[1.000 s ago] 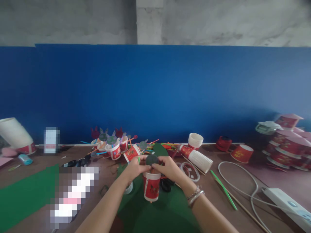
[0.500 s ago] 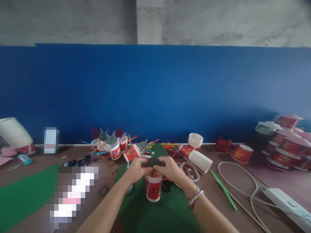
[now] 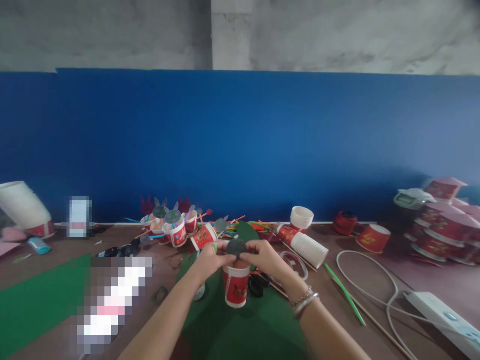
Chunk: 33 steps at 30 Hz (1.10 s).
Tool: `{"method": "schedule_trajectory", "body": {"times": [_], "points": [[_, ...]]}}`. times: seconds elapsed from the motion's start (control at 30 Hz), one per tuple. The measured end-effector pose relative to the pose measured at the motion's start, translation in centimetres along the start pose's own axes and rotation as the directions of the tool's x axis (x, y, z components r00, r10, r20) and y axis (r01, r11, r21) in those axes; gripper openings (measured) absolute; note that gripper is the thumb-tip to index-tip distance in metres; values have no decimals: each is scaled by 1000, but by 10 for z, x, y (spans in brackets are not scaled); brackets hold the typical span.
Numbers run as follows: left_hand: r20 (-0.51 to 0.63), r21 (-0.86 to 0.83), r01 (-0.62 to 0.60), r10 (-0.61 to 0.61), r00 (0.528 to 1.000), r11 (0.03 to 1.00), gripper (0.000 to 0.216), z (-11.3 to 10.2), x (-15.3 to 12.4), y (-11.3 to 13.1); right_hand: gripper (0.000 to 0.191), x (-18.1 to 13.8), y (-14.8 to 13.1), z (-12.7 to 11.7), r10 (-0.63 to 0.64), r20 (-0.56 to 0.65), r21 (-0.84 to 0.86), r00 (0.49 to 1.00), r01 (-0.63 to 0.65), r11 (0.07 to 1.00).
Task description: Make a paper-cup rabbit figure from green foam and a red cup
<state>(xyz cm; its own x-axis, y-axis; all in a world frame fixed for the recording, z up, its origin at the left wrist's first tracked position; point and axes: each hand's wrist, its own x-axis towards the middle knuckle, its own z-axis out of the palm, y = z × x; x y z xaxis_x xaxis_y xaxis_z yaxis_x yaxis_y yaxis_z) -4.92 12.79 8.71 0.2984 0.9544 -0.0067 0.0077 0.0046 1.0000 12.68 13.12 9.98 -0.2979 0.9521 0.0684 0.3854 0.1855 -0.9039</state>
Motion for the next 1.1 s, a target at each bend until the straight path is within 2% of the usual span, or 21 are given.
{"method": "schedule_trajectory", "body": {"times": [0.13,0.33,0.53,0.67,0.8,0.9,1.1], "points": [[-50,115,-9,15,999,993,17,2,-2,3,11,0,2,1,-2,-24,-16,1000,2,1000],[-82,244,-87,110,991,966,15,5,-3,1,11,-1,3,6,-11,-79,-94,997,3,996],[-103,235,-128,156,982,963,12,7,-4,2,10,-5,-1,7,-60,-71,-130,996,51,990],[-106,215,-131,157,982,968,12,7,-4,3,12,-6,-2,6,-83,-28,-91,996,81,993],[-58,101,-78,84,995,992,21,4,-5,6,12,-2,2,7,-38,-32,-3,999,38,999],[8,42,-33,33,999,999,26,1,-4,8,12,1,4,6,-38,-57,-12,998,37,999],[1,116,-59,59,998,992,16,-1,-4,5,13,-2,-4,4,-44,-75,-111,996,36,993]]}}
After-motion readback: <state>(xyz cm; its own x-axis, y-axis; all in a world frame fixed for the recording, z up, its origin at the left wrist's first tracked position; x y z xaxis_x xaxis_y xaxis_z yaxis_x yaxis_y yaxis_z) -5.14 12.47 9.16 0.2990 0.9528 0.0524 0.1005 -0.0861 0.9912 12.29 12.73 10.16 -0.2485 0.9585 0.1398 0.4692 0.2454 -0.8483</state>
